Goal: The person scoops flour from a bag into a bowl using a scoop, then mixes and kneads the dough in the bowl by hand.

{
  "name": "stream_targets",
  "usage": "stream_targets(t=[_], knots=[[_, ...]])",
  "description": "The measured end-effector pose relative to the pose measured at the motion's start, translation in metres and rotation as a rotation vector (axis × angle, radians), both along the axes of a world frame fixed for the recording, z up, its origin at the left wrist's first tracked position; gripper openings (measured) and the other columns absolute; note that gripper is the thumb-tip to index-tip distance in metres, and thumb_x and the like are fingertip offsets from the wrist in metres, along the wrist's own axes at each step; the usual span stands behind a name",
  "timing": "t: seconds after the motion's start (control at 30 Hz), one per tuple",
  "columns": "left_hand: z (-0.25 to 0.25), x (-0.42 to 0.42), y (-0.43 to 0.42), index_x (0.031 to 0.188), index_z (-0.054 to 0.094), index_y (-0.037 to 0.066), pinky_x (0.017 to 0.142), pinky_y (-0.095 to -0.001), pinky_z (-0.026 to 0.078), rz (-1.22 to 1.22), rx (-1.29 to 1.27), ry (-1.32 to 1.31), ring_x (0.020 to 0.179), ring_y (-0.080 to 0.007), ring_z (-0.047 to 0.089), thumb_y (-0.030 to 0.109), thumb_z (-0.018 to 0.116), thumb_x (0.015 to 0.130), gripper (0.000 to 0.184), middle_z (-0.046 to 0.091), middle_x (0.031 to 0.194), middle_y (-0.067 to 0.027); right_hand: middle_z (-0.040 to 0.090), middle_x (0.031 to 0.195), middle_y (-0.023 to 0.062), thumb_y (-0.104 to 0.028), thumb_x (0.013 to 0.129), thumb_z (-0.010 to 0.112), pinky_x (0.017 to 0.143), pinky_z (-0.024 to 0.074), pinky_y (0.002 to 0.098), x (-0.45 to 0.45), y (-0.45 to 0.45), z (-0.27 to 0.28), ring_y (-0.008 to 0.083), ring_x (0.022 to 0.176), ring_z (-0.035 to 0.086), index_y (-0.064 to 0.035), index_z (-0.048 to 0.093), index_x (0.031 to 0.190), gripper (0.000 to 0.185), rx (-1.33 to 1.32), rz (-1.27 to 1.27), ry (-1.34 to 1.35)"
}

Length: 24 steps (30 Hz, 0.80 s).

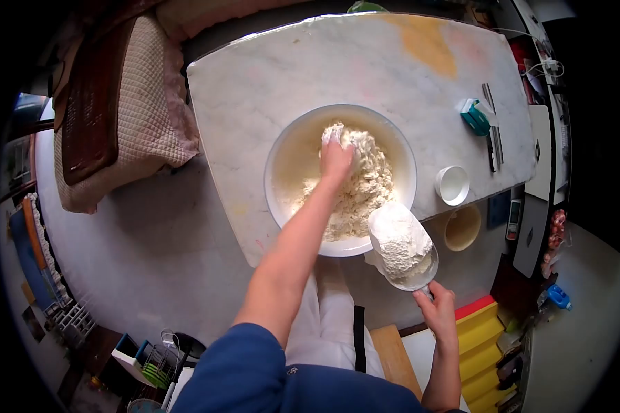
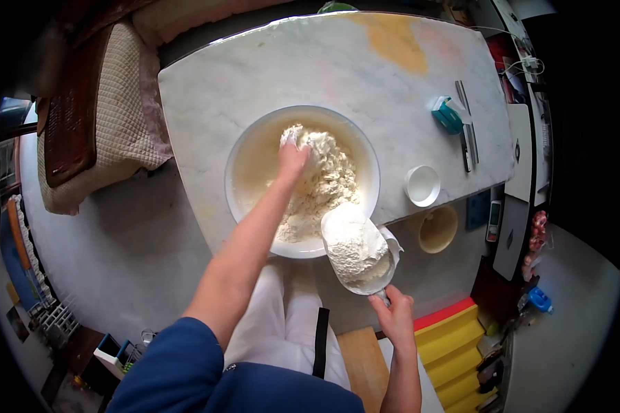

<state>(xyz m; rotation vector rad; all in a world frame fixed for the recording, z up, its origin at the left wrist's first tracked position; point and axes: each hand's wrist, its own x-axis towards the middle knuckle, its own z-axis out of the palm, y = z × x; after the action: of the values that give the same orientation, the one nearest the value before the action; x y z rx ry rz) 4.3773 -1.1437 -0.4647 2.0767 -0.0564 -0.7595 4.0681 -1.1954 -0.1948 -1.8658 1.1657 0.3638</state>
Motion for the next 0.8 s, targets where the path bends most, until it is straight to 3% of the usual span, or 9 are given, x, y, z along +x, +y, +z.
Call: stream_targets(t=[0.1, 0.23, 0.37, 0.43, 0.53, 0.63, 0.7, 0.73, 0.8], knots=[[0.009, 0.037, 0.024, 0.122, 0.06, 0.005, 0.095, -0.0482, 0.048, -0.306, 0.31, -0.224, 0.11, -0.0403, 0.06, 0.033, 0.058, 0.088, 0.044, 0.064, 0.119, -0.0219, 0.053, 0.055, 0.0056, -0.011, 0.082, 0.072, 0.047, 0.0361, 0.0288, 0.002, 0.0, 0.0, 0.0067, 0.051, 0.044, 0.0044, 0.066, 0.089, 0.018, 0.006, -0.017, -0.023], [0.016, 0.039, 0.083, 0.115, 0.062, 0.006, 0.089, -0.0511, 0.05, -0.467, 0.461, -0.065, 0.103, -0.0387, 0.064, 0.03, 0.054, 0.091, 0.035, 0.067, 0.109, -0.0199, 0.053, 0.059, -0.0015, -0.011, 0.083, 0.069, 0.049, 0.035, 0.0255, 0.004, 0.0, 0.004, 0.004, 0.057, 0.044, 0.005, 0.065, 0.088, 0.017, 0.05, -0.027, -0.004], [-0.03, -0.045, 0.125, 0.128, 0.053, -0.004, 0.099, -0.0487, 0.044, -0.312, 0.427, -0.209, 0.119, -0.0417, 0.054, 0.027, 0.056, 0.09, 0.05, 0.055, 0.128, -0.0293, 0.053, 0.058, 0.0011, -0.011, 0.082, 0.07, 0.049, 0.0357, 0.0268, -0.001, -0.002, 0.001, 0.0051, 0.054, 0.044, 0.0046, 0.066, 0.088, 0.017, 0.032, -0.034, -0.015], [-0.038, -0.079, 0.125, 0.135, 0.045, -0.009, 0.106, -0.0473, 0.04, -0.091, 0.362, -0.033, 0.124, -0.0449, 0.048, 0.027, 0.055, 0.089, 0.059, 0.047, 0.137, -0.0324, 0.054, 0.056, 0.0064, -0.011, 0.081, 0.072, 0.048, 0.0369, 0.0292, -0.007, 0.0, -0.003, 0.0072, 0.051, 0.045, 0.0039, 0.067, 0.09, 0.018, 0.022, -0.045, -0.03], [-0.098, -0.109, 0.114, 0.138, 0.043, -0.005, 0.107, -0.043, 0.039, 0.237, 0.228, 0.017, 0.124, -0.0394, 0.05, 0.023, 0.053, 0.092, 0.055, 0.05, 0.138, -0.0275, 0.055, 0.056, 0.0072, -0.011, 0.081, 0.072, 0.048, 0.0373, 0.0296, -0.01, 0.001, -0.004, 0.0077, 0.051, 0.045, 0.004, 0.066, 0.089, 0.017, 0.023, -0.065, -0.027], [-0.063, -0.109, 0.062, 0.14, 0.043, -0.001, 0.106, -0.0408, 0.039, 0.64, -0.289, 0.307, 0.123, -0.0326, 0.051, 0.036, 0.052, 0.097, 0.058, 0.052, 0.137, -0.0192, 0.055, 0.057, 0.0076, -0.011, 0.081, 0.072, 0.049, 0.0378, 0.0296, -0.011, 0.001, -0.005, 0.0082, 0.051, 0.046, 0.004, 0.066, 0.089, 0.017, 0.019, -0.057, -0.013], [-0.063, -0.103, 0.037, 0.144, 0.038, 0.001, 0.105, -0.0375, 0.039, 0.711, -0.449, 0.428, 0.125, -0.0259, 0.048, 0.039, 0.051, 0.099, 0.06, 0.05, 0.137, -0.0126, 0.054, 0.058, 0.0021, -0.011, 0.082, 0.071, 0.049, 0.0363, 0.0276, -0.012, 0.001, -0.006, 0.0056, 0.055, 0.045, 0.0048, 0.065, 0.086, 0.017, 0.025, -0.049, -0.008], [-0.047, -0.093, 0.025, 0.145, 0.036, 0.001, 0.106, -0.0362, 0.036, 0.764, -0.589, 0.493, 0.125, -0.0256, 0.048, 0.02, 0.053, 0.097, 0.054, 0.049, 0.139, -0.0129, 0.053, 0.058, -0.0006, -0.012, 0.082, 0.07, 0.049, 0.0356, 0.0266, -0.011, 0.0, -0.006, 0.0044, 0.056, 0.045, 0.0052, 0.064, 0.084, 0.018, 0.028, -0.048, -0.007], [-0.042, -0.081, 0.013, 0.146, 0.033, 0.002, 0.105, -0.0404, 0.038, 0.661, -0.596, 0.394, 0.125, -0.0257, 0.048, 0.03, 0.057, 0.096, 0.062, 0.049, 0.14, -0.0126, 0.052, 0.058, 0.0, -0.012, 0.082, 0.07, 0.05, 0.0355, 0.0271, -0.007, -0.001, -0.003, 0.0046, 0.057, 0.044, 0.0053, 0.064, 0.084, 0.018, 0.027, -0.044, -0.001]])
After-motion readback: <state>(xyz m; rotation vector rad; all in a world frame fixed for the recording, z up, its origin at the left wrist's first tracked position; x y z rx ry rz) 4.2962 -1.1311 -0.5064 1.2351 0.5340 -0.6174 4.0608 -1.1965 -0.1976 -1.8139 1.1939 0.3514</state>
